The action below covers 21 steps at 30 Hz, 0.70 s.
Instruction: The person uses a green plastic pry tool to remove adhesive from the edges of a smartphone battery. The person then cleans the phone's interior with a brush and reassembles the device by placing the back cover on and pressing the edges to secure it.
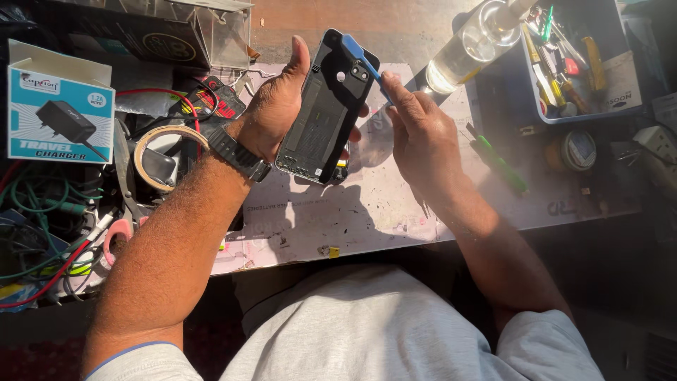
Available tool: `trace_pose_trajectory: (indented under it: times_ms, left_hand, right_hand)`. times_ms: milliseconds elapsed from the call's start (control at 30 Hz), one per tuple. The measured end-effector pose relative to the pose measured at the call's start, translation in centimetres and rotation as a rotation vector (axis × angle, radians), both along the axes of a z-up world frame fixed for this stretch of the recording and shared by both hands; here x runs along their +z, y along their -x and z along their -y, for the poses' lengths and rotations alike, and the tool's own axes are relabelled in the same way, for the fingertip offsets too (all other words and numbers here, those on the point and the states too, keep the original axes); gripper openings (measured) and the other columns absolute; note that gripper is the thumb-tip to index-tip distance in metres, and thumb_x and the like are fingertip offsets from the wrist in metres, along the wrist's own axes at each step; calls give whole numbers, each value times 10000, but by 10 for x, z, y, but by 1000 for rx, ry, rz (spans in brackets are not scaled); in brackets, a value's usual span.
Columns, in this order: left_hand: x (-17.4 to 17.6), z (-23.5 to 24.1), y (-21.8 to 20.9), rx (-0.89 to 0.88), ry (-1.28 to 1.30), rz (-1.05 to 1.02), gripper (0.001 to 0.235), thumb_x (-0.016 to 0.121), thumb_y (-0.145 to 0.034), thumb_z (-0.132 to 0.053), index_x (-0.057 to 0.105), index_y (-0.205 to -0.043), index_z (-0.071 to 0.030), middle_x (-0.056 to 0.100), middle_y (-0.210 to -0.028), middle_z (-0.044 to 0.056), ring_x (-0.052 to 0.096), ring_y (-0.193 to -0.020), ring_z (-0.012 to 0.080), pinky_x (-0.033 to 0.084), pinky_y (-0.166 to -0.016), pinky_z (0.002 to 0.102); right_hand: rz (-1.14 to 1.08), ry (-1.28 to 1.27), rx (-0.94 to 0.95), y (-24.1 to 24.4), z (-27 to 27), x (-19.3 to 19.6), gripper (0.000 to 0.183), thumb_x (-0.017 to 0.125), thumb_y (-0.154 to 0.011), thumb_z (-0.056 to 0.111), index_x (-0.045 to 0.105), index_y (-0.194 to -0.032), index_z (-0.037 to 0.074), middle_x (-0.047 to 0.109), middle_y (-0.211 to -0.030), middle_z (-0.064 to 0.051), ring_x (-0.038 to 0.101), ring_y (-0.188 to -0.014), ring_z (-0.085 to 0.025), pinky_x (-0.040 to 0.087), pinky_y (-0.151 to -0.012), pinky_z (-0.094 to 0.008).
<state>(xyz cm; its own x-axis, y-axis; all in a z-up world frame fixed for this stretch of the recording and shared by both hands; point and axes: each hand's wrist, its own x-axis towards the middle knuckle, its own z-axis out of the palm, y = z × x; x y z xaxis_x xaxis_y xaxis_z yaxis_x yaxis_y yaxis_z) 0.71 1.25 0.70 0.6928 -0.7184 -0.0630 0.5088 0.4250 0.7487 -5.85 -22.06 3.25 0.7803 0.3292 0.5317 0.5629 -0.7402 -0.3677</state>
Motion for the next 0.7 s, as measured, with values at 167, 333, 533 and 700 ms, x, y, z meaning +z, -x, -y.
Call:
trace_pose_trajectory:
  times_ms: [167, 333, 533, 700]
  left_hand:
    - [-3, 3, -2, 14, -12, 25, 894, 390, -890, -781, 582, -1351, -39, 724, -1111, 223, 762, -921, 348, 673, -740, 486]
    - [-1, -2, -3, 90, -155, 115, 867, 377, -945, -745, 632, -1302, 4, 741, -1086, 169, 764, -913, 264, 661, -757, 401]
    - [-4, 2, 1, 258, -175, 269, 745, 442, -1021, -669, 624, -1276, 7, 745, -1083, 204, 781, -922, 262, 690, -770, 394]
    - [-5, -8, 1, 251, -39, 222, 668, 435, -1044, -611, 608, -1280, -10, 722, -1104, 185, 776, -903, 272, 682, -724, 428]
  right_hand:
    - [-21, 95, 5, 4, 8, 0, 609, 695, -1013, -77, 521, -1526, 203, 650, -925, -119, 680, -773, -275, 556, -660, -410]
    - [-31, 131, 245, 9, 6, 6, 648, 669, -973, -71, 506, -1532, 214, 673, -988, -120, 707, -817, -269, 585, -654, -388]
    - [-110, 119, 237, 23, 2, -4, 590, 687, -990, -53, 538, -1509, 184, 655, -933, -112, 666, -736, -238, 558, -606, -379]
    - [-206, 34, 143, 34, -6, -6, 567, 691, -996, -59, 565, -1479, 210, 611, -883, -109, 643, -699, -234, 551, -609, -374]
